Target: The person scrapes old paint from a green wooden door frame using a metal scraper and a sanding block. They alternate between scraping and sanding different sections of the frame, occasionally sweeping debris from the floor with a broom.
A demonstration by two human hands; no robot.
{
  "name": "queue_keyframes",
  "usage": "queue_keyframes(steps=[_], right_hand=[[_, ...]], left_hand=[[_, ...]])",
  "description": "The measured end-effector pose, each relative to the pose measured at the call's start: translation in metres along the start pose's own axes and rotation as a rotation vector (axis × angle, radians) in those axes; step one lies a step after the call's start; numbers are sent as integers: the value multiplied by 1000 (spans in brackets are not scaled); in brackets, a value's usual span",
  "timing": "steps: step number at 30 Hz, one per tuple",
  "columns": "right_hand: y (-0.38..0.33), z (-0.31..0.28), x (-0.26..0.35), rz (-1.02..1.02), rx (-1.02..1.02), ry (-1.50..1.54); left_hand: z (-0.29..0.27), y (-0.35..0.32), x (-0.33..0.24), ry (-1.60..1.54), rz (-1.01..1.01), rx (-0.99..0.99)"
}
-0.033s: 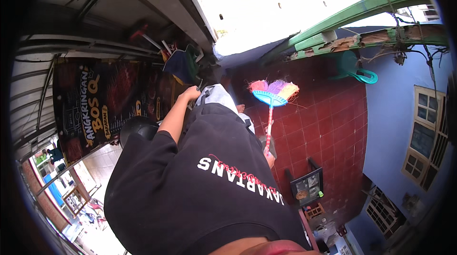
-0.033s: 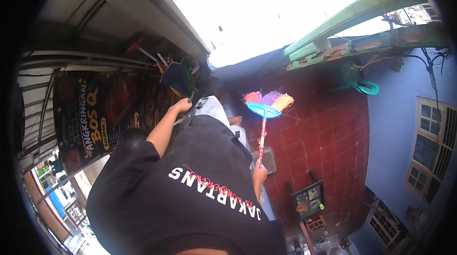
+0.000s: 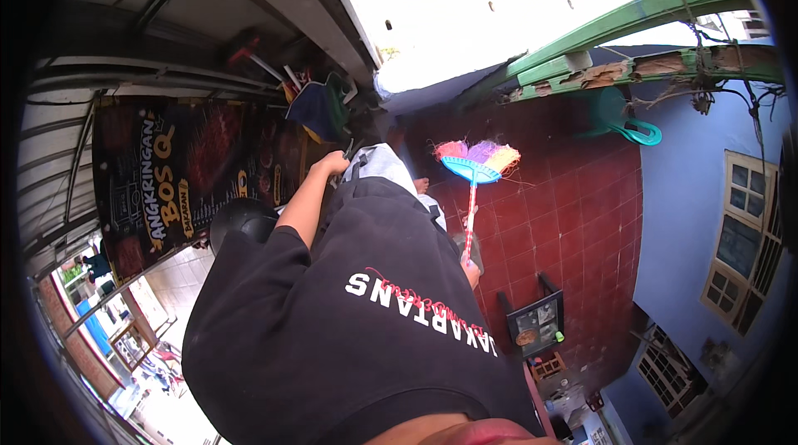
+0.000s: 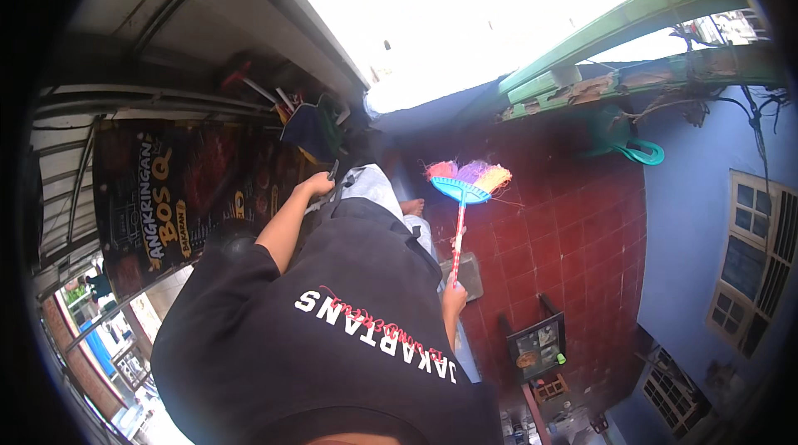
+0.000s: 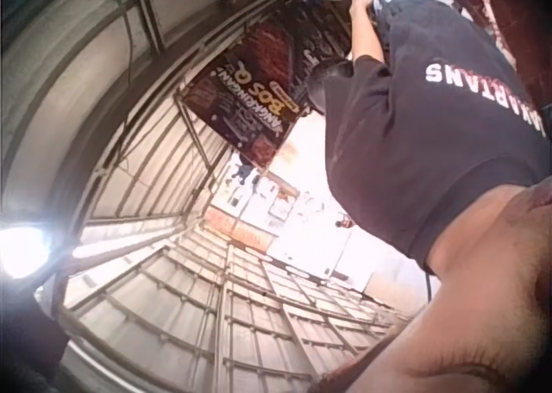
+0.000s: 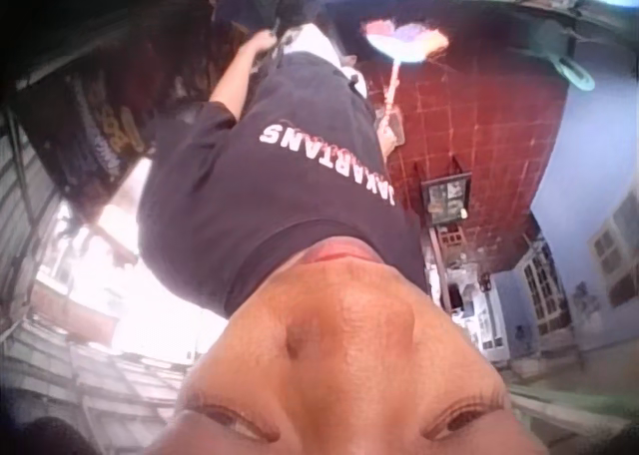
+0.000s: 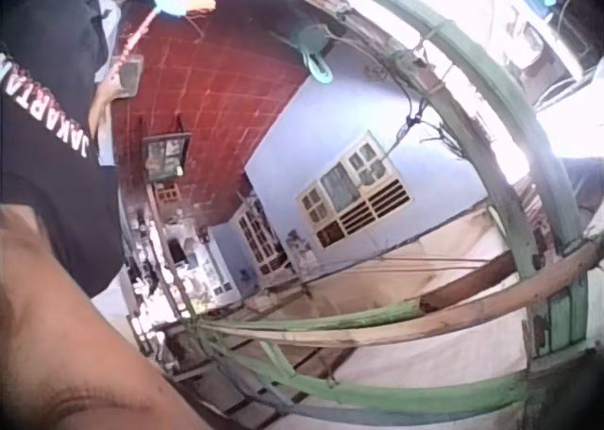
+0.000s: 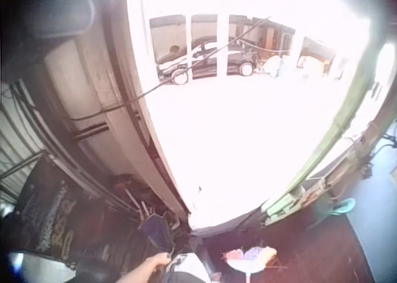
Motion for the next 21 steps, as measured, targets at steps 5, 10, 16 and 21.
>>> queue_keyframes(steps=[5,10,16,21], right_hand=[[82,27,30,-96,235,-69],[162,55,86,-48,594,358],[180,70,121,-88,609,-12],[217,100,138,-212,471,-179]], left_hand=[[35,-10,81,-93,-83,51],[55,-10,110,-157,-89,-23],[64,-70,130,-294,-200,-32],[50,-145,95,-288,-277,15]])
Point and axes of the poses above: each hand's wrist, its own y-axis towards the middle knuckle, its own z-axis out of the palm, x = y × z, the point moved 3 cm from there along y, towards the middle knuckle, and after that the axes turned 14 degrees about -y, right-handed, at the moved point
